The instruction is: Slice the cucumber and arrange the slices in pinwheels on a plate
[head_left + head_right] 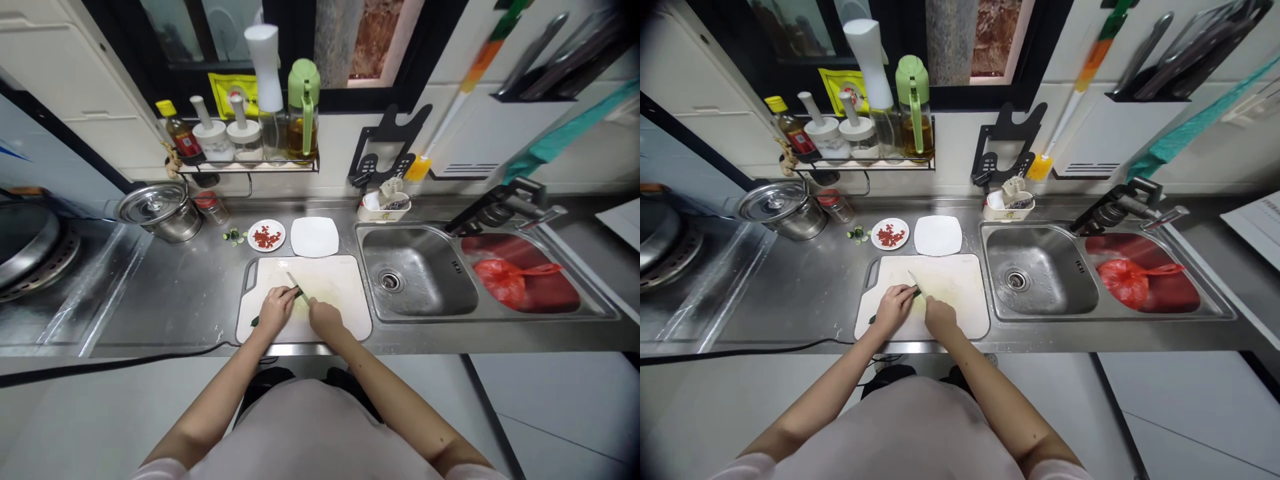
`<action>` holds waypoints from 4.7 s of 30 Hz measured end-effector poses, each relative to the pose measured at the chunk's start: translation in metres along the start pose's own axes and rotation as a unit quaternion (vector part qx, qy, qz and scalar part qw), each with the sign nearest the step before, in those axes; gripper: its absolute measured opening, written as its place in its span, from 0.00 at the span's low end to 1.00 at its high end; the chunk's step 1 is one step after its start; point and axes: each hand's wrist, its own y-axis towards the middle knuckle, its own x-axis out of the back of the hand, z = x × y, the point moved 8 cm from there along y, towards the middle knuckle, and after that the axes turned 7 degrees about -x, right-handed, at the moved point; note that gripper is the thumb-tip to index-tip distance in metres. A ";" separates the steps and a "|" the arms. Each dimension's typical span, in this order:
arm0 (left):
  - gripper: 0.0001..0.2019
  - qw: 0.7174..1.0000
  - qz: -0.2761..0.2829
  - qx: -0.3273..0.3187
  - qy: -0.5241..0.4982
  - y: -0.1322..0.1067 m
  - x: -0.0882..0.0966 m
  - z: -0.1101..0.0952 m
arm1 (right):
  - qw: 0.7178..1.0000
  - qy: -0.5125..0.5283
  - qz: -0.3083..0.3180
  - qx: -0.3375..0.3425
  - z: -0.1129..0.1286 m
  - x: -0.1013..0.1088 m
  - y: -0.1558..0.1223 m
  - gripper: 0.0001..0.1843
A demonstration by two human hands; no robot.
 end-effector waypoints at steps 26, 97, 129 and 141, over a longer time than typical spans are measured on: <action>0.14 1.000 -0.001 0.014 -0.009 0.002 0.002 0.001 | 1.000 0.002 0.016 -0.008 0.006 0.017 0.013 0.16; 0.10 0.974 0.155 -0.166 -0.028 0.056 0.001 -0.063 | 0.987 -0.066 -0.131 -0.061 -0.069 0.039 -0.029 0.19; 0.09 0.874 0.020 0.484 0.031 0.031 0.033 0.142 | 0.984 -0.028 -0.135 -0.114 -0.089 0.037 -0.018 0.17; 0.09 0.885 0.021 0.461 0.064 0.036 0.026 0.146 | 0.985 -0.014 -0.133 -0.112 -0.088 0.039 -0.019 0.19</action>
